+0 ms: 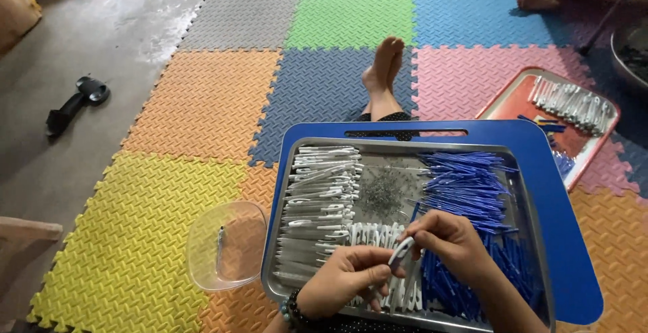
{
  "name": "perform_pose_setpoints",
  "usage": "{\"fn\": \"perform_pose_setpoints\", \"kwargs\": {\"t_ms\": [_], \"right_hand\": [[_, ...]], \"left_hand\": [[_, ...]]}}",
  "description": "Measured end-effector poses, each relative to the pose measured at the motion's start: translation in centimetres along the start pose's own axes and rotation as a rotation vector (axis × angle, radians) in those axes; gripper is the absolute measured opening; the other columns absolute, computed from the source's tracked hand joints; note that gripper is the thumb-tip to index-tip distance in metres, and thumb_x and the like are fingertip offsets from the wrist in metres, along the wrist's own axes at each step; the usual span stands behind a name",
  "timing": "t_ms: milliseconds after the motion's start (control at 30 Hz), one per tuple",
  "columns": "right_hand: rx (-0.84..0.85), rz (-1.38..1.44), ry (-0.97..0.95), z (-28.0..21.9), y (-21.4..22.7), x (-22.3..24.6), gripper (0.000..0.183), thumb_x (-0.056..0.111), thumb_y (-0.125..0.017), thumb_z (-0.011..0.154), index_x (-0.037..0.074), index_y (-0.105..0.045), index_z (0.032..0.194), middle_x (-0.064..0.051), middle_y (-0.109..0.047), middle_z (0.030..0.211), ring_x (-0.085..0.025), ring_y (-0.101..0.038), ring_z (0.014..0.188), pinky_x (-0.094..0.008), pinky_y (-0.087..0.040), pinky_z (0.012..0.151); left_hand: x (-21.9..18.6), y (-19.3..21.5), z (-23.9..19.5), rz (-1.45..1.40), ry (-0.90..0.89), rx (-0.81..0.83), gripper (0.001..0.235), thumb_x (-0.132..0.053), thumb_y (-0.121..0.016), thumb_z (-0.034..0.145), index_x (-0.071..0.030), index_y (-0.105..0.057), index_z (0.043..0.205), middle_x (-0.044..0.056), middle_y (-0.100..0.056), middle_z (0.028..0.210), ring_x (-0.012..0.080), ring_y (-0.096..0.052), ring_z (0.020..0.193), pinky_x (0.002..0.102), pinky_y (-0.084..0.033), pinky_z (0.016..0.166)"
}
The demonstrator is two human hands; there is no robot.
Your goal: The person sits on a colorful foam mat and assembles pens by inserting blue ink cartridges into white pen barrels. They pick up a barrel, insert a cartridge, and place the assembled pen into a clear plastic container beside the tray.
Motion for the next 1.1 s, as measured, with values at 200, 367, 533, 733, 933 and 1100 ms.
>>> {"fn": "perform_pose_setpoints", "kwargs": {"t_ms": [200, 367, 533, 733, 933, 1100], "right_hand": [[-0.112, -0.222, -0.282, 0.6, 0.0, 0.5, 0.022, 0.019, -0.077, 0.102, 0.002, -0.078, 0.088, -0.016, -0.088, 0.078, -0.024, -0.083, 0.059, -0.034, -0.07, 0.057], [-0.121, -0.155, -0.223, 0.3, 0.6, 1.1, 0.02, 0.015, -0.072, 0.103, 0.0, -0.082, 0.113, -0.017, -0.091, 0.095, -0.023, -0.084, 0.078, -0.034, -0.072, 0.063], [-0.27, -0.296, -0.238, 0.1, 3.8, 2.1, 0.035, 0.013, -0.071, 0.103, 0.004, -0.081, 0.135, -0.018, -0.092, 0.106, -0.024, -0.085, 0.088, -0.034, -0.073, 0.069], [-0.426, -0.35, -0.3, -1.3, 6.5, 2.6, 0.023, 0.008, -0.075, 0.102, 0.0, -0.089, 0.119, -0.016, -0.09, 0.096, -0.023, -0.081, 0.08, -0.034, -0.067, 0.068], [-0.365, -0.971, -0.166, -0.5, 8.6, 1.7, 0.027, 0.027, -0.079, 0.1, 0.016, -0.088, 0.123, -0.002, -0.091, 0.114, -0.017, -0.085, 0.09, -0.031, -0.07, 0.08], [-0.256, -1.391, -0.196, 1.4, 9.6, -1.6, 0.021, 0.032, -0.076, 0.105, 0.021, -0.086, 0.12, 0.001, -0.086, 0.117, -0.023, -0.073, 0.111, -0.045, -0.064, 0.079]], "left_hand": [[-0.7, -0.3, 0.5, 0.27, -0.117, -0.17, 0.036, -0.005, -0.071, 0.108, 0.0, -0.08, 0.142, 0.008, -0.084, 0.115, 0.0123, -0.071, 0.079, 0.025, -0.071, 0.063], [-1.0, 1.8, 0.0, 0.261, -0.14, -0.137, 0.038, -0.006, -0.07, 0.108, 0.0, -0.075, 0.145, 0.015, -0.084, 0.124, 0.018, -0.078, 0.084, 0.028, -0.074, 0.069], [-7.0, 9.0, -6.6, 0.526, -0.221, -0.646, 0.03, -0.012, -0.061, 0.108, -0.017, -0.08, 0.131, 0.007, -0.093, 0.122, 0.0221, -0.094, 0.079, 0.03, -0.081, 0.063], [0.2, 29.7, -15.2, 1.01, -0.173, -1.493, 0.039, -0.024, -0.077, 0.108, -0.015, -0.081, 0.146, 0.011, -0.086, 0.117, 0.0265, -0.082, 0.098, 0.043, -0.06, 0.091], [0.4, 29.7, -15.1, 1.468, -0.332, -1.542, 0.042, -0.026, -0.084, 0.104, -0.016, -0.085, 0.145, 0.01, -0.084, 0.137, 0.0357, -0.079, 0.117, 0.05, -0.06, 0.099], [-7.5, 22.1, -17.1, 1.843, 0.901, -0.569, 0.025, -0.035, -0.044, 0.097, -0.042, -0.065, 0.108, 0.0, -0.081, 0.117, 0.0258, -0.082, 0.114, 0.046, -0.065, 0.101]]}}
Point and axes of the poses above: each hand's wrist, its own z-axis towards the middle knuckle, its own y-axis out of the back of the hand, x = y × z, the point moved 4 cm from there along z, towards the middle knuckle
